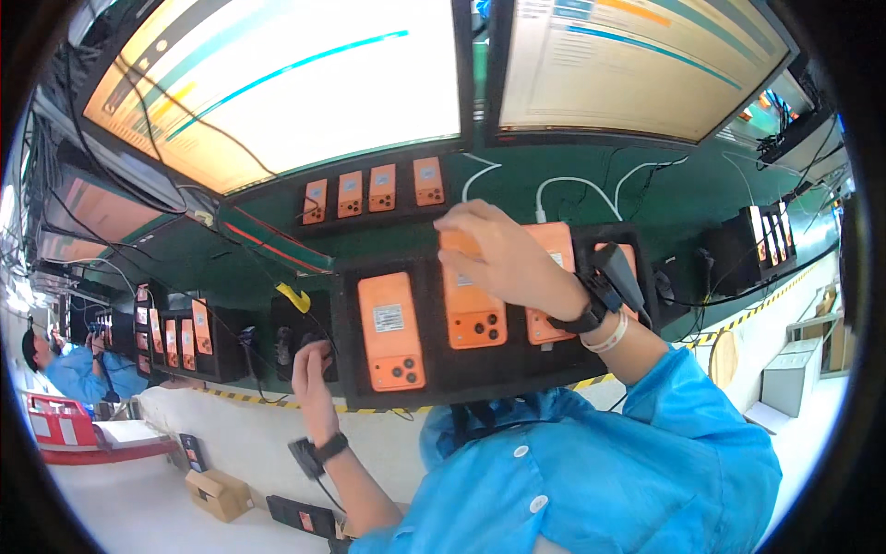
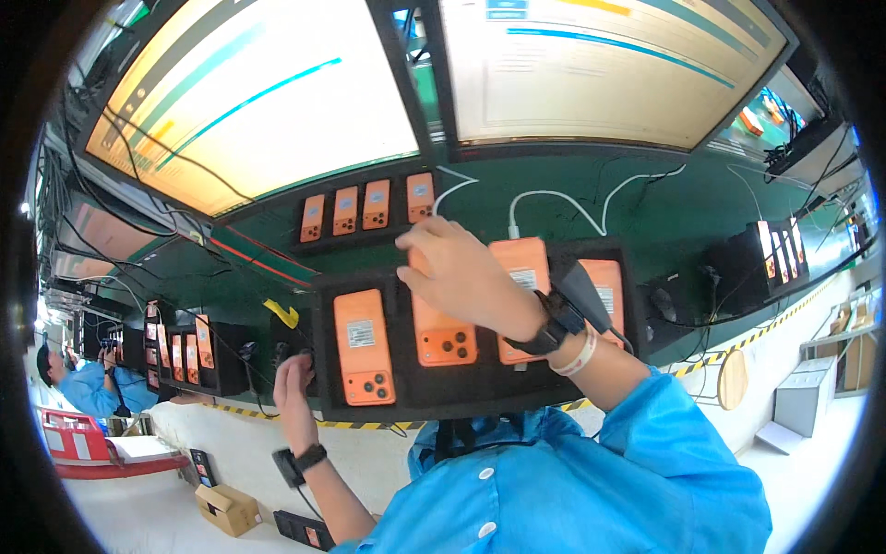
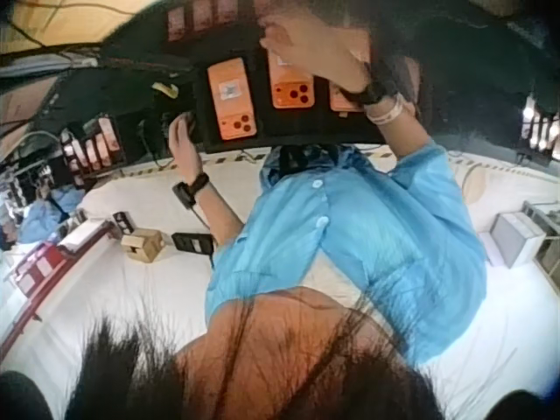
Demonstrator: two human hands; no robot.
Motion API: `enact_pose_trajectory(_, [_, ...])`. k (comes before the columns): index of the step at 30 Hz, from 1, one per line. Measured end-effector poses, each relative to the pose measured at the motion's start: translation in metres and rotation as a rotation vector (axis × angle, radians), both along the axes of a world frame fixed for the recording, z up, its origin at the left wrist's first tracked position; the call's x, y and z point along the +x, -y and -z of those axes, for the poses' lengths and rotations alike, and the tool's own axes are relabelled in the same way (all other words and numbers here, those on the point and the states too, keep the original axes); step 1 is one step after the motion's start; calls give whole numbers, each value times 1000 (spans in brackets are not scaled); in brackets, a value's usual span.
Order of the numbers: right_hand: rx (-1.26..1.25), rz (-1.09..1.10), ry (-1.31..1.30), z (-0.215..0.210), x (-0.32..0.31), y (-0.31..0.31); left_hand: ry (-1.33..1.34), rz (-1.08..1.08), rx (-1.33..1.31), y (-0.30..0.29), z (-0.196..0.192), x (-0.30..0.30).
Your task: Scanning barcodes on handheld terminals and connecting them to cables for testing.
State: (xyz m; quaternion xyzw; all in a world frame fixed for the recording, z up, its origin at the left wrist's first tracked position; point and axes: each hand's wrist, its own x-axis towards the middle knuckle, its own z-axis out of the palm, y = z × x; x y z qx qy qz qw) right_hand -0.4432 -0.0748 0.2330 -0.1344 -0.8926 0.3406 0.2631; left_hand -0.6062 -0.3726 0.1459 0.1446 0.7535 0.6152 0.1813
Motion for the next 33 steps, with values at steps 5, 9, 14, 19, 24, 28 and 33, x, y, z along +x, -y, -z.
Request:
enact_pose_trajectory(5, [1,7,-1,-1,3,52,284,255,145,-61,103,-91])
enact_pose_trajectory(9, [-88,199,156,3,28,82,532,206,285,-135,168,-130])
enact_pose_trajectory(14, [-152,477,199,4,57,104,954,-133,585,-198,264,-200])
enact_pose_trajectory(19, [-290,818,154,8,72,127,1081,-134,672,-254,297,-223])
enact_pose_trajectory(24, [-312,895,108,15,80,130,986,-173,663,-291,280,-201])
enact_pose_trajectory(28, [-325,904,65,16,83,129,861,-144,439,-277,259,-174])
enact_pose_trajectory(33, [-393,909,34,22,86,123,421,441,144,-229,213,-151])
